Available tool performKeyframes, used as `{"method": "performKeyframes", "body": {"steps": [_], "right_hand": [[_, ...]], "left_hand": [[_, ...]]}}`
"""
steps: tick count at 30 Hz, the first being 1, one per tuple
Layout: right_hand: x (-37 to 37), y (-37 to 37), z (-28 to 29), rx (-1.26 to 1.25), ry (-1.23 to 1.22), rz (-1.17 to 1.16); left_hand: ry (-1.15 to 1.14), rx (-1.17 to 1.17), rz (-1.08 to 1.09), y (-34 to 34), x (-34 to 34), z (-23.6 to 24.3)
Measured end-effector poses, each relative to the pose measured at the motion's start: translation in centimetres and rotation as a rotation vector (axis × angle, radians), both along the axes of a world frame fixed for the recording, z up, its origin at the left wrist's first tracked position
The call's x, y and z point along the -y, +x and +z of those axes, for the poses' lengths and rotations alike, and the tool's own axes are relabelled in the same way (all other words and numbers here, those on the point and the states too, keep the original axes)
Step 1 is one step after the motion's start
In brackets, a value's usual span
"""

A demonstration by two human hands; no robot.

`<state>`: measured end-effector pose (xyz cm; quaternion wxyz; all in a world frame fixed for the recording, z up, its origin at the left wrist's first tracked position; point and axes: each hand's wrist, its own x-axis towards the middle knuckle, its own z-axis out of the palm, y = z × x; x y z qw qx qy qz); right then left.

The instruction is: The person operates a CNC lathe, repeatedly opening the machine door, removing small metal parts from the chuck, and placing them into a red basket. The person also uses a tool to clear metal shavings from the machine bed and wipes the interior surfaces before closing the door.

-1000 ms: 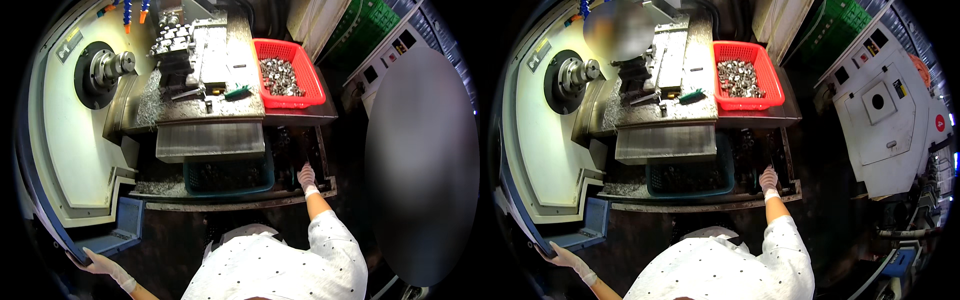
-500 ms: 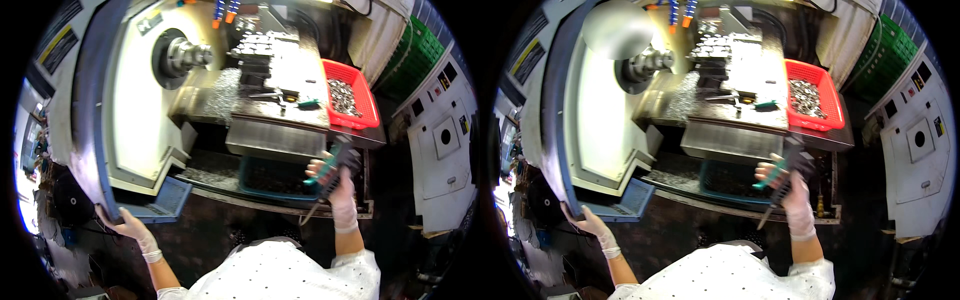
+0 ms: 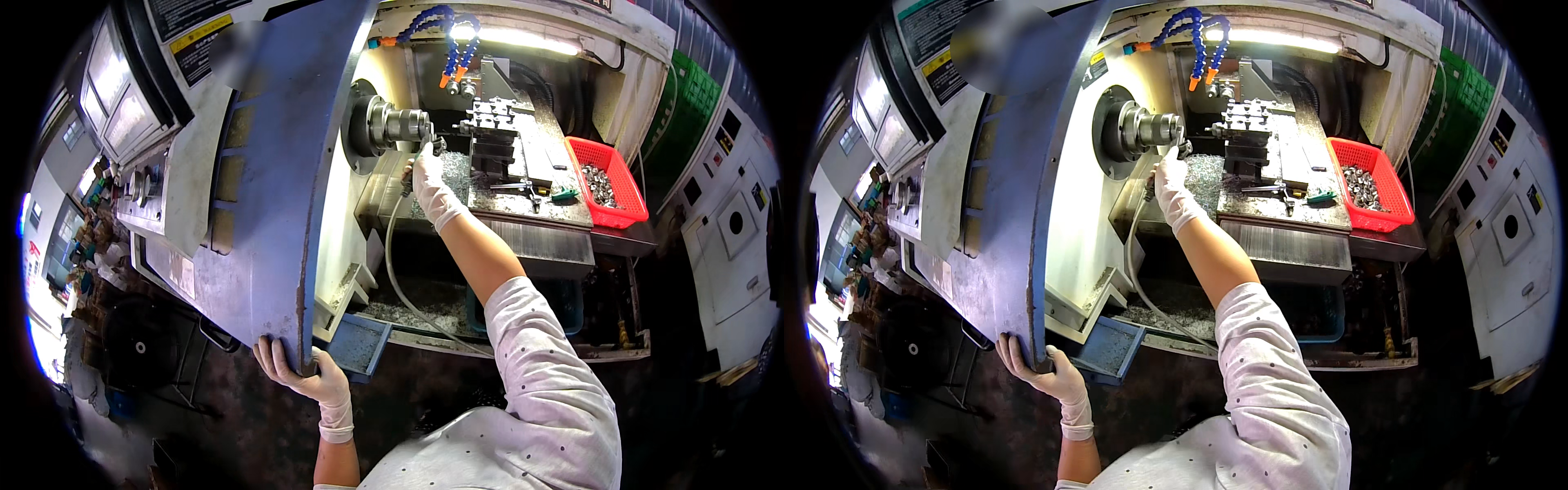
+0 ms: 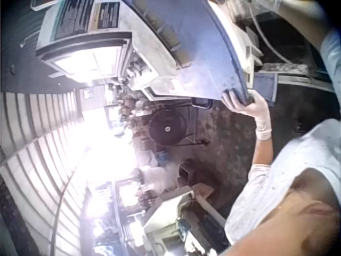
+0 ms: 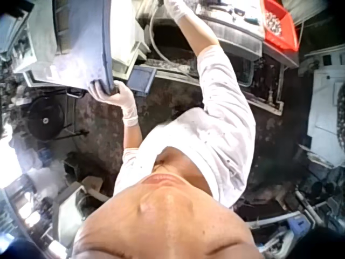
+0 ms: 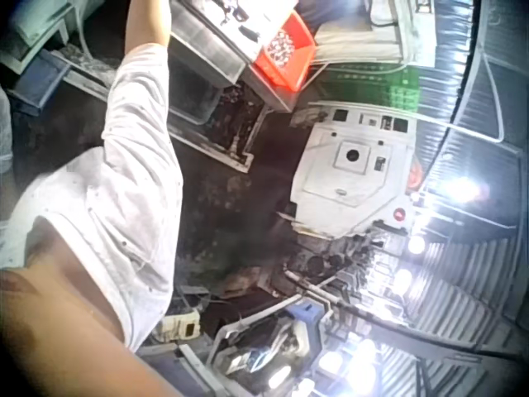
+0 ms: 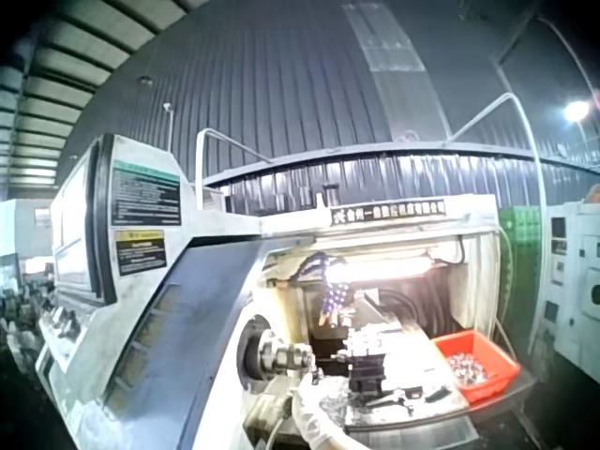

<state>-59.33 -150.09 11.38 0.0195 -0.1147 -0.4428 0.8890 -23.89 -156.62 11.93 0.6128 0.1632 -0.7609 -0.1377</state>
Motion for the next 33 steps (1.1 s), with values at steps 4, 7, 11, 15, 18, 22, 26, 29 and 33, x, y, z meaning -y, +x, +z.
{"method": "performKeyframes", "body": {"steps": [4,7,11,15,18,22,26,29,33], "right_hand": [[-1.1,1.4,1.0,0.023,-0.074,0.019],[-1.9,0.8,1.3,0.021,0.02,0.026],[-2.9,1.5,2.0,0.056,-0.047,0.19],[-7.8,5.0,2.4,-0.22,0.119,0.179],[-16.2,9.9,-0.7,-0.305,0.346,-0.065],[-33.2,18.8,-4.5,-0.182,0.526,-0.492],[-46.3,20.3,-17.2,0.383,-0.025,-0.382],[-48.9,20.8,-21.7,0.668,0.591,-0.453],[-44.6,19.9,-20.0,0.265,1.761,-0.472]], "left_hand": [[0.0,-0.026,-0.031,-0.1,0.2,-0.2],[-0.003,-0.03,-0.033,-0.4,0.0,0.0],[-0.034,0.0,0.007,0.0,0.1,0.0],[-0.028,0.006,0.027,-0.2,0.1,0.2],[-0.062,0.018,0.057,0.5,0.6,0.0],[-0.016,-0.067,0.05,-0.8,-0.3,0.4],[0.031,-0.025,0.186,-0.7,-0.2,0.7],[0.018,-0.008,0.245,-0.6,0.3,0.7],[0.028,-0.028,0.248,0.2,1.0,0.6]]}}
